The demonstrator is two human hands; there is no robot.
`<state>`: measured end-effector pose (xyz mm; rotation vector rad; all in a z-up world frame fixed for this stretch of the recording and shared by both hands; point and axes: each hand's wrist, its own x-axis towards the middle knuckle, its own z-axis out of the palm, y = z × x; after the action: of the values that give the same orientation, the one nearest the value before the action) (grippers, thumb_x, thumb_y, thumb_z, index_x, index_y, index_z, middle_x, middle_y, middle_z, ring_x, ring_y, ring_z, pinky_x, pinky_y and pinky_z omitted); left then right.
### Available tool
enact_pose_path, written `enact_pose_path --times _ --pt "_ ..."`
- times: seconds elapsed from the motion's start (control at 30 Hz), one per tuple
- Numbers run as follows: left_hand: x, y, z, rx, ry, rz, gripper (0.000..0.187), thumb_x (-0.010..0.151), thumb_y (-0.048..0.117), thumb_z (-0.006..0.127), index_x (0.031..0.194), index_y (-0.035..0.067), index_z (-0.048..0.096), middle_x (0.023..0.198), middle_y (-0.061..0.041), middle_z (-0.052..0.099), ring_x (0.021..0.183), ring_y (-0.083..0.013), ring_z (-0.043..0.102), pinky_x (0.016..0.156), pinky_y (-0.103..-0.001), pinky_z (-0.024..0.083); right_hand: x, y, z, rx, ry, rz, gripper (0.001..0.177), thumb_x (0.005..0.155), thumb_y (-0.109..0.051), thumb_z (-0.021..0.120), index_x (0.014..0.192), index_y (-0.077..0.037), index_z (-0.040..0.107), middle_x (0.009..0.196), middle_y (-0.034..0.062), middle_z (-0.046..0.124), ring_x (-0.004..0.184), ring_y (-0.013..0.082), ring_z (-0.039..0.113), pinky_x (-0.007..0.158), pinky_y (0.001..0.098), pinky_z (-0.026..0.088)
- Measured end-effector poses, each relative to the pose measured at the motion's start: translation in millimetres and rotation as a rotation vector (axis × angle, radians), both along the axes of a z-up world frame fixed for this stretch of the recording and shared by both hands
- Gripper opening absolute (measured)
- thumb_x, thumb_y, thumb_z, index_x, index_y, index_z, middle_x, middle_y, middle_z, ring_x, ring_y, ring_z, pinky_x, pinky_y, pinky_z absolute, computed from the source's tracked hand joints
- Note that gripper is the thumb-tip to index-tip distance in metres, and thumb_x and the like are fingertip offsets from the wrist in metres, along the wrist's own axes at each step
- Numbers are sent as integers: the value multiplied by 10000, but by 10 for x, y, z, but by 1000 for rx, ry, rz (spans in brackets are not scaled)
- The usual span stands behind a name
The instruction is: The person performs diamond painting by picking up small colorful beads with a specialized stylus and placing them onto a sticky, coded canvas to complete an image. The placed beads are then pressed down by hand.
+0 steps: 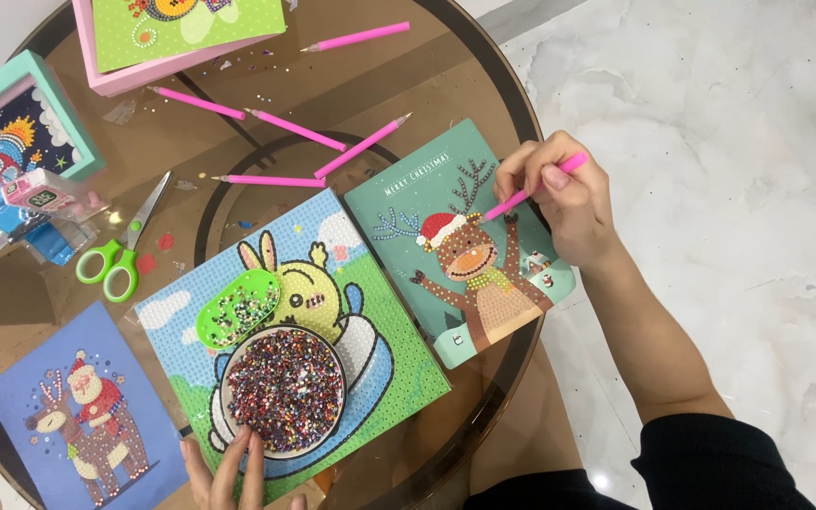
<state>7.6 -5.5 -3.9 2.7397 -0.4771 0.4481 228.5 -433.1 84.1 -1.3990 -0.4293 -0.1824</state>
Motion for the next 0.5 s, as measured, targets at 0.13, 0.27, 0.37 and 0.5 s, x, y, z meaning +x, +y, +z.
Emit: enact_pose_path --times 0.13,0.27,0.37,0.5 --pt "-22 75 -58 29 17 -15 732 849 560 367 1255 -31 508 1277 -216 516 1274 -347 479 1239 -713 102 0 6 6 -16 2 -7 123 965 -164 314 895 -107 397 856 151 549 753 208 512 752 314 460" --pt "14 7 36 17 24 -13 685 865 510 368 1251 -40 507 1291 -205 504 1310 -349 444 1247 -696 98 22 19 13 25 -22 -12 106 960 -145 314 907 -95 392 890 130 500 780 196 497 769 319 473" --pt "53 -62 119 -2 5 -29 670 855 469 408 1275 -47 484 1309 -204 478 1320 -364 429 1234 -716 118 73 29 18 26 -64 -34 87 974 -133 308 955 -90 381 935 103 438 815 201 474 797 324 463" --pt "156 -179 253 -44 -73 -53 639 837 390 443 1273 -74 481 1310 -227 472 1316 -429 426 1218 -730 158 103 42 28 -48 -143 -65 99 1035 -149 293 1060 -85 364 988 113 436 903 231 530 849 346 486"
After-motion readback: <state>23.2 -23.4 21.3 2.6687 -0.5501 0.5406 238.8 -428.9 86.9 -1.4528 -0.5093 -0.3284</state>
